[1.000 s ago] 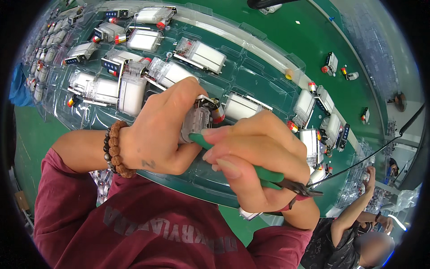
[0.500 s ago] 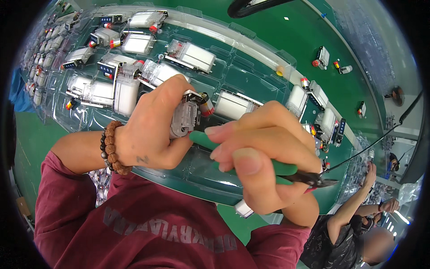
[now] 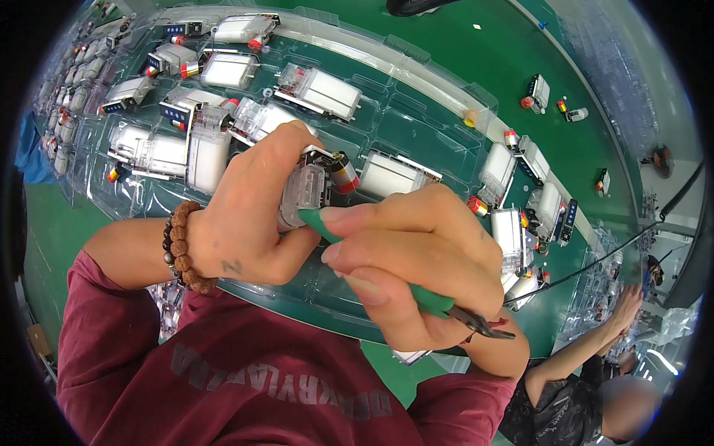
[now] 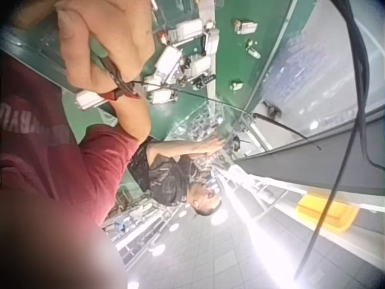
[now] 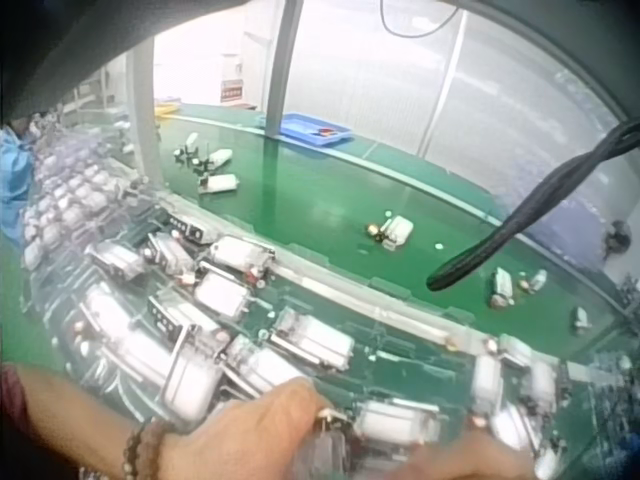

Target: The person uses a green-handled tool to manipulate wires and components on small white electronic devices arranged on a green workbench. They repeatedly pick up a device, adjust internal parts, and place it back down while another person works nearby.

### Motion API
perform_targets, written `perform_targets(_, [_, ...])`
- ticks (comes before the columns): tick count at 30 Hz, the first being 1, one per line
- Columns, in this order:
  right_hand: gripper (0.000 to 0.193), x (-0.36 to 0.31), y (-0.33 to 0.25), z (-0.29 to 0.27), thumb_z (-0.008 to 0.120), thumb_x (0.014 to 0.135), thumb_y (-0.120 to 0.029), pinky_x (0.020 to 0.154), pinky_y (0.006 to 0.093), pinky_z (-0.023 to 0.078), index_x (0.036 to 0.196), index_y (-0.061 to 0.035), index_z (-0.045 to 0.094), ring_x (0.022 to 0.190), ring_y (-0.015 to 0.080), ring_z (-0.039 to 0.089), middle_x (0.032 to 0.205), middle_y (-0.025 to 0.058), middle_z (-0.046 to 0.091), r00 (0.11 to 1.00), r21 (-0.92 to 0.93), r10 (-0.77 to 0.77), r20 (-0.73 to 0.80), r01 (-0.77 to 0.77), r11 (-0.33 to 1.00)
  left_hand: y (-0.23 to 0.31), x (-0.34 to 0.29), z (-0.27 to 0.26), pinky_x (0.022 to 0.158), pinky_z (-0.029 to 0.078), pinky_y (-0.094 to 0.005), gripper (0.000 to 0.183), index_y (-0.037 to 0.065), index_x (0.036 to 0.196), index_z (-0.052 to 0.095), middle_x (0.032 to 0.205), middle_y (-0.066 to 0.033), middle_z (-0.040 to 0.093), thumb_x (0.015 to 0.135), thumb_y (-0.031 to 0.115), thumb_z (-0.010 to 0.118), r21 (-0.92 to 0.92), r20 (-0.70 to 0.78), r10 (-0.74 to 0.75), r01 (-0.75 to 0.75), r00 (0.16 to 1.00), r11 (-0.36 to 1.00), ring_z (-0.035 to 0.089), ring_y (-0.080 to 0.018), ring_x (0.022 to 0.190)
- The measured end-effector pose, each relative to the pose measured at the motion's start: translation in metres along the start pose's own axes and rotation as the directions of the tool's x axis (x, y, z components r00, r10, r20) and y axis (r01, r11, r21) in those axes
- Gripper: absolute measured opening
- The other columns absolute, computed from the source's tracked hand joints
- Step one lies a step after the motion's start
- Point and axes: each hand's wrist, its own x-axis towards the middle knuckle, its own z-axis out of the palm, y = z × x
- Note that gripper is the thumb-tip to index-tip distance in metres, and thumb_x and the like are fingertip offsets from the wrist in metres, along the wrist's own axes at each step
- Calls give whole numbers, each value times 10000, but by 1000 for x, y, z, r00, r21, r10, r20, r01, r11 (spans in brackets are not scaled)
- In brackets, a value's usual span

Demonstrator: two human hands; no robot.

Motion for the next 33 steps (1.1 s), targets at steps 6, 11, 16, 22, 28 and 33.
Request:
perform_targets(6, [387, 8, -1, -1, 457, 1045, -284, 550, 291, 523, 903, 30, 633, 572, 162, 621, 984, 210, 613, 994, -113, -50, 98, 61, 992, 2, -2, 1, 647, 471, -477, 515, -49, 1109, 412, 894, -228, 529, 650, 7, 640, 10, -3, -26, 26, 1000, 1000, 562, -443, 759])
perform_targets(11, [367, 12, -5, 0, 473, 1037, -263, 553, 268, 481, 882, 16, 653, 555, 151, 616, 957, 202, 645, 988, -226, -70, 135, 100, 969, 1, -1, 6, 660, 483, -423, 526, 8, 1158, 468, 892, -176, 572, 660, 7, 638, 35, -4, -46, 46, 999, 998, 585, -408, 776])
perform_targets(16, [372, 4, -5, 1, 461, 1041, -270, 545, 277, 493, 884, 25, 625, 564, 158, 607, 956, 208, 621, 999, -141, -22, 43, 28, 990, 2, 0, 3, 679, 487, -433, 494, -26, 1116, 451, 894, -194, 567, 653, 12, 622, 15, 18, -25, 25, 1000, 1000, 581, -402, 773])
perform_targets(22, [355, 0, -8, 1, 458, 1043, -273, 533, 298, 530, 897, 30, 571, 553, 165, 580, 954, 214, 583, 996, 12, 90, -19, -90, 996, 0, 0, 6, 708, 499, -389, 503, -22, 1134, 464, 914, -162, 611, 646, 0, 588, -3, -27, -8, 8, 1000, 1000, 603, -350, 779])
perform_targets(28, [348, -1, -6, -1, 466, 1036, -261, 533, 298, 539, 889, 32, 586, 556, 165, 582, 958, 219, 589, 997, -4, 80, 13, -80, 997, 0, -2, 8, 703, 496, -394, 500, -17, 1122, 478, 903, -162, 595, 635, -6, 591, -3, -39, -1, 0, 999, 1000, 594, -356, 774])
perform_targets(33, [322, -1, -5, -4, 493, 1014, -230, 552, 288, 515, 885, 16, 655, 611, 169, 618, 934, 199, 653, 995, -153, -44, 89, 57, 987, 3, -3, 8, 694, 486, -437, 494, -27, 1109, 469, 894, -197, 556, 643, 7, 627, -15, -14, 10, -10, 1000, 1000, 573, -404, 776])
